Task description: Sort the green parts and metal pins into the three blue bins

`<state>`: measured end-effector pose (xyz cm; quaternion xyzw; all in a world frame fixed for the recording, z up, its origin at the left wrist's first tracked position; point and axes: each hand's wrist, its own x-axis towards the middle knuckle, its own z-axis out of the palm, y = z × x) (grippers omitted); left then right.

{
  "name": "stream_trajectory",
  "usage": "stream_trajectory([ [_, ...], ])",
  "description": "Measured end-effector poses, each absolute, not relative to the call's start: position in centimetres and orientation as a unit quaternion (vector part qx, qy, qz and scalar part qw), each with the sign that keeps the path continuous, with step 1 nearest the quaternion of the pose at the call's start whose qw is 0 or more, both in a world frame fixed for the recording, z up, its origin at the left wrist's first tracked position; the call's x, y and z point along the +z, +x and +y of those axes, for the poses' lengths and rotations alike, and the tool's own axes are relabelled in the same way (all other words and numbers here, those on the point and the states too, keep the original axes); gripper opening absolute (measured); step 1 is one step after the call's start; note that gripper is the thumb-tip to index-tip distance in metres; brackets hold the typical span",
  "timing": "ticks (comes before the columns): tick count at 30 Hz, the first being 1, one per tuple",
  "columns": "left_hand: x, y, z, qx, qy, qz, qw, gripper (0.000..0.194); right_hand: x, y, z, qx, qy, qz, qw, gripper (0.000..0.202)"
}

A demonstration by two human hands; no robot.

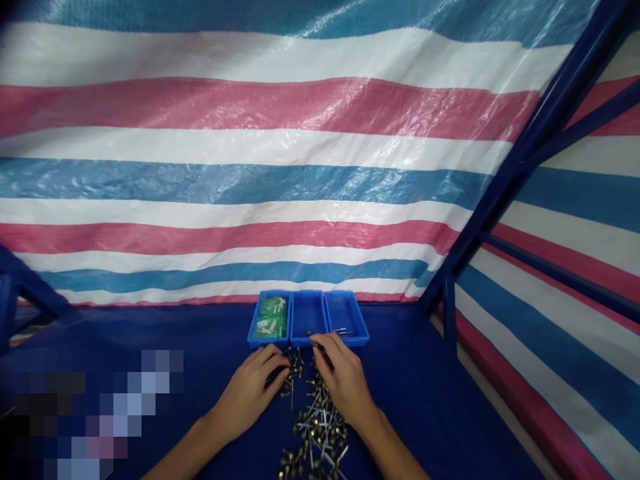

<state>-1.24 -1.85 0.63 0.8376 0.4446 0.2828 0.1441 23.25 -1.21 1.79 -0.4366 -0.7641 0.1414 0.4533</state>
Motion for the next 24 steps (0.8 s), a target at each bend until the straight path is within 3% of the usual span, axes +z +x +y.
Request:
stream_trajectory([
  [8,0.91,-1.12,-1.77,0.277,0.837,0.448,0.147,0.016,1.56,23.48,-1.10,0.157,-0.458,-0.738,0.469,0.015],
  [24,0.64,-1.29,-1.78,0.282,0.838,0.444,0.147,0.016,1.72,23.28,-1.22,0.165,-0.451,-0.748,0.457,0.023],
])
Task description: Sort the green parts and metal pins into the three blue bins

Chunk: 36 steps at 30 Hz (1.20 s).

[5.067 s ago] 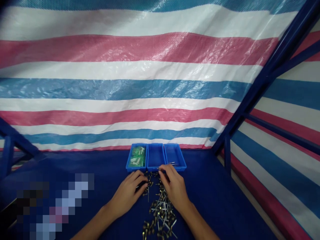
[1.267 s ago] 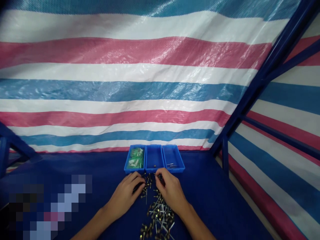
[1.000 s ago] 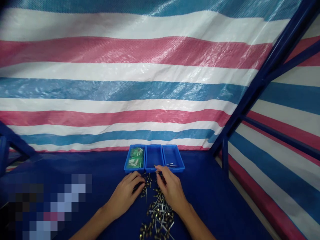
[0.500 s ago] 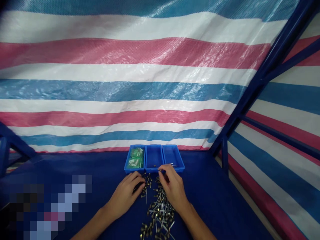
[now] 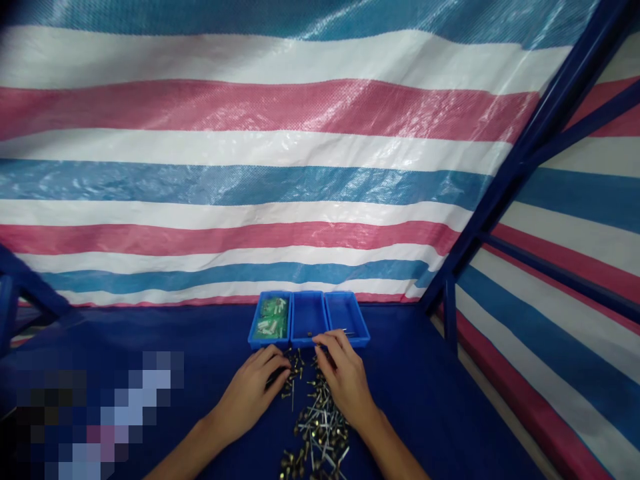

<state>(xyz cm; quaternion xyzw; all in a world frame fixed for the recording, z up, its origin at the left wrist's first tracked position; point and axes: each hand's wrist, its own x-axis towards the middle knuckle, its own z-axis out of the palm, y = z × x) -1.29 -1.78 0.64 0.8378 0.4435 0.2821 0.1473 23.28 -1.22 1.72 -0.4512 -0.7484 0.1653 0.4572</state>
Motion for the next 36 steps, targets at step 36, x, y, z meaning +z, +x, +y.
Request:
stream_trajectory([
  [36,0.75,-1.23,-1.75,0.283,0.837,0.445,0.145,0.016,1.79,23.23,-1.15,0.167,-0.441,-0.753,0.459,0.018],
])
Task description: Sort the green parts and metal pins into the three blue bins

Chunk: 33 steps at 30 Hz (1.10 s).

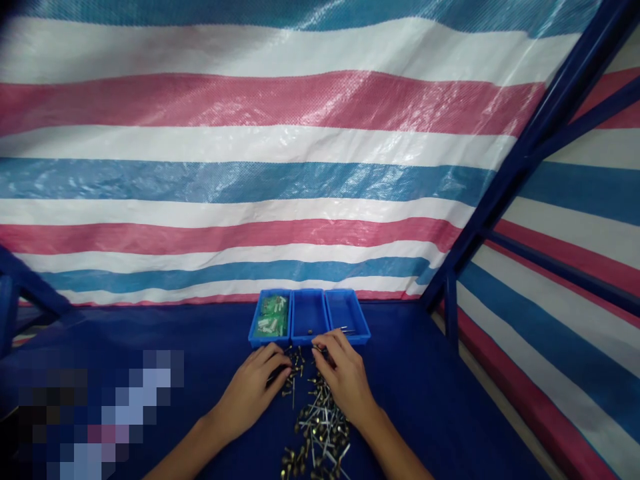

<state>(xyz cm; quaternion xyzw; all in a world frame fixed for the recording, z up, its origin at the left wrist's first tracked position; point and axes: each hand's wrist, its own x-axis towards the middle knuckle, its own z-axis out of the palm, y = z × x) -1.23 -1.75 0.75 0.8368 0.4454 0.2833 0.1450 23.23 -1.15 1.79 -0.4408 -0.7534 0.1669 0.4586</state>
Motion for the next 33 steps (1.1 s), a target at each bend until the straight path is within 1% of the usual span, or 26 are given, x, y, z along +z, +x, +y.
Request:
stream_trajectory([
  [10,0.8,-1.2,-1.8,0.283,0.837,0.446,0.146,0.015,2.3,23.2,-1.2,0.138,-0.435,-0.755,0.471,0.021],
  [14,0.7,-1.3,-1.8,0.293,0.837,0.441,0.140,0.016,2.1,23.2,-1.1,0.135,-0.434,-0.763,0.460,0.026],
  [18,0.7,-1.3,-1.8,0.295,0.837,0.440,0.138,0.017,1.4,23.4,-0.8,0.105,-0.453,-0.769,0.440,0.029],
  [27,0.7,-1.3,-1.8,0.285,0.836,0.446,0.147,0.015,1.1,23.7,-0.6,0.102,-0.492,-0.748,0.434,0.024],
  [33,0.8,-1.2,-1.9,0.288,0.836,0.444,0.145,0.015,0.9,23.7,-0.5,0.100,-0.483,-0.752,0.438,0.020],
])
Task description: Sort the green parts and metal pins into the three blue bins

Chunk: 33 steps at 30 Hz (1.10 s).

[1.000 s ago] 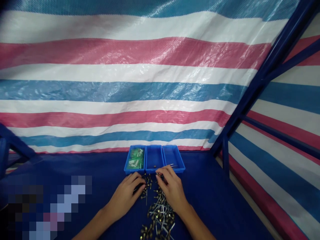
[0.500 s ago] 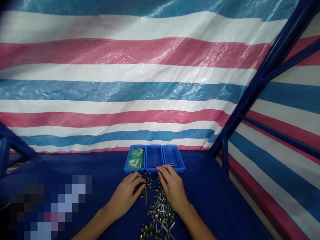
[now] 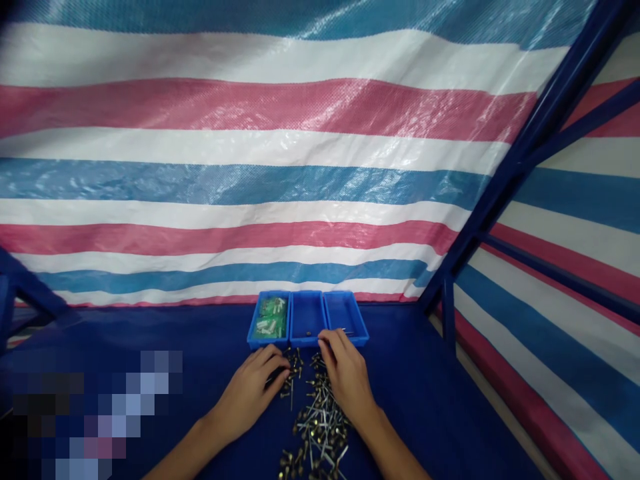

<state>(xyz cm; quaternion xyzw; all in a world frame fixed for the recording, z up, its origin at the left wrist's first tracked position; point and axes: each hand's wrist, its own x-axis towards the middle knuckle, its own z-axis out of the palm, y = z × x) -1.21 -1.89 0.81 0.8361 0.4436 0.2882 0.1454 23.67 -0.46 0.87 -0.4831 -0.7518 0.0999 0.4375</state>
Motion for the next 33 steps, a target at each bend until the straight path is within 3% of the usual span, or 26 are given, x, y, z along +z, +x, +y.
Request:
stream_trajectory([
  [7,0.73,-1.20,-1.85,0.280,0.837,0.446,0.148,0.015,0.56,23.69,-0.29,0.066,-0.475,-0.750,0.454,0.027],
  [15,0.62,-1.23,-1.81,0.276,0.837,0.447,0.150,0.015,0.09,24.02,-0.08,0.043,-0.494,-0.731,0.470,0.018],
  [33,0.58,-1.23,-1.72,0.280,0.838,0.443,0.151,0.014,0.08,24.07,0.24,0.004,-0.529,-0.735,0.424,0.023],
])
